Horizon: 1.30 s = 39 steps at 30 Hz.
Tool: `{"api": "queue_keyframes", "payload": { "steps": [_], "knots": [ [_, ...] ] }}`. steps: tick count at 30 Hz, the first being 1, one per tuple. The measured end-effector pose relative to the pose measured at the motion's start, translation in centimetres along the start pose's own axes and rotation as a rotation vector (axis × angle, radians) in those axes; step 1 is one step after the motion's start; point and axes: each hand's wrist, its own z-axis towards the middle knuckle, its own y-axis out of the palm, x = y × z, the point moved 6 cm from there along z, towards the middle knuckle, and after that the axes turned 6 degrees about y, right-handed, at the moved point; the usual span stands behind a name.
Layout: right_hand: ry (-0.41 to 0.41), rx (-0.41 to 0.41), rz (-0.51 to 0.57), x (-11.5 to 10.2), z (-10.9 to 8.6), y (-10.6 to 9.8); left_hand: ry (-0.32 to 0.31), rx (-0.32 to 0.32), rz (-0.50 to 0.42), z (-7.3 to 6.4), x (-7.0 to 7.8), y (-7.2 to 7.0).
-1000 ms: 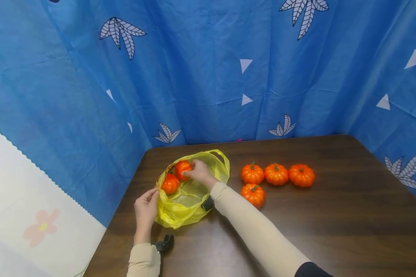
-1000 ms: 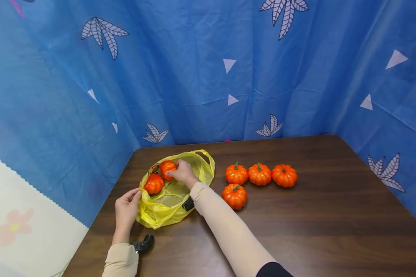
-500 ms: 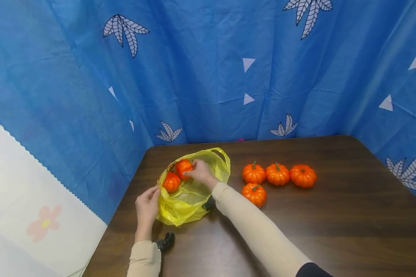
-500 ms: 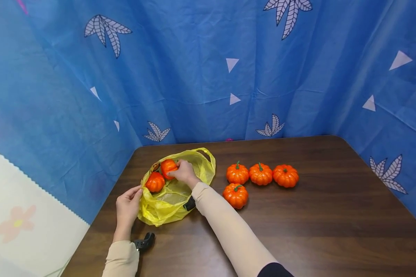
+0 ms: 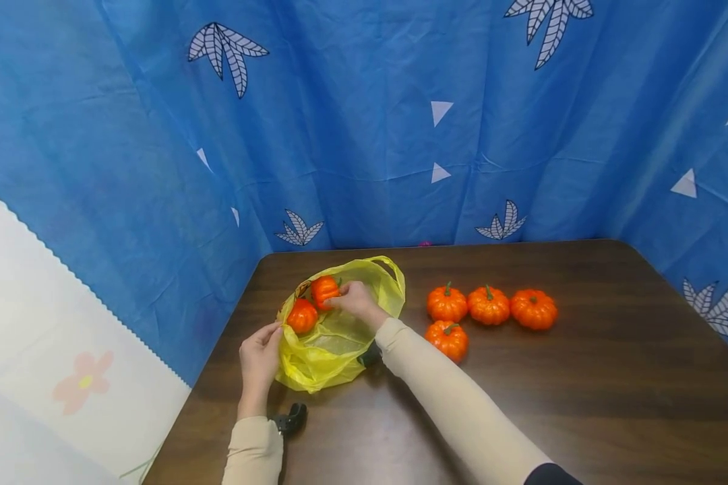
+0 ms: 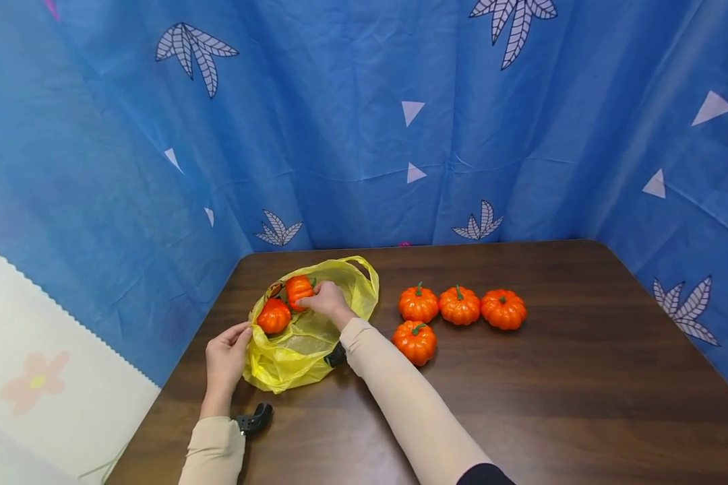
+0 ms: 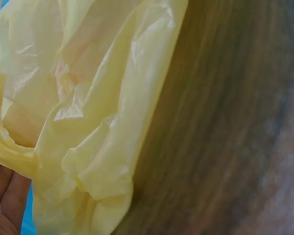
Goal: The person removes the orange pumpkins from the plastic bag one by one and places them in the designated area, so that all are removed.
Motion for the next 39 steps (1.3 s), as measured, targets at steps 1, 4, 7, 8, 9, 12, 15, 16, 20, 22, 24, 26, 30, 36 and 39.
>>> {"api": "queue_keyframes", "payload": {
  "steps": [1,4,7,8,9,12,15,16,20,22,24,26,30,36,39],
  "knots": [
    [0.012,-0.004,0.009,0.1,0.1,0.1,0.001,-0.002,0.000,0.0,0.0,0.0],
    [0.041,-0.012,0.034,0.2,0.2,0.5,-0.003,-0.001,-0.003,-0.1,0.1,0.1],
    [0.070,-0.001,0.050,0.3,0.3,0.7,-0.008,-0.005,-0.012,-0.2,0.1,0.3],
    [0.077,0.005,0.049,0.4,0.3,0.8,-0.014,-0.006,-0.016,-0.2,0.1,0.4],
    [0.081,0.012,0.051,0.4,0.3,0.8,-0.017,-0.010,-0.018,-0.2,0.1,0.5],
    [0.085,0.036,0.043,0.5,0.2,0.8,-0.020,-0.015,-0.022,-0.2,0.0,0.8],
    [0.080,0.052,0.041,0.7,0.2,0.8,-0.016,-0.011,-0.020,-0.2,0.1,0.9],
    [0.075,0.054,0.043,0.7,0.2,0.7,-0.014,-0.009,-0.019,-0.2,0.1,1.0],
    [0.061,0.051,0.050,0.7,0.3,0.4,-0.010,-0.012,-0.021,-0.1,0.3,1.0],
    [0.048,0.050,0.044,0.7,0.2,0.2,-0.008,-0.015,-0.025,-0.1,0.4,1.1],
    [0.041,0.042,0.031,0.7,0.2,0.1,-0.004,-0.013,-0.026,0.0,0.5,1.1],
    [0.033,0.030,0.025,0.6,0.2,0.0,-0.001,-0.009,-0.025,0.1,0.5,1.0],
    [0.019,0.003,0.022,0.4,0.1,-0.1,-0.005,-0.003,-0.021,0.1,0.5,0.8],
    [0.008,-0.031,-0.014,0.2,-0.4,-0.2,-0.015,-0.006,-0.006,-0.1,0.5,0.4],
    [0.019,-0.058,-0.009,0.1,-0.6,-0.2,-0.009,-0.003,-0.001,-0.1,0.4,0.2]
  ]
}}
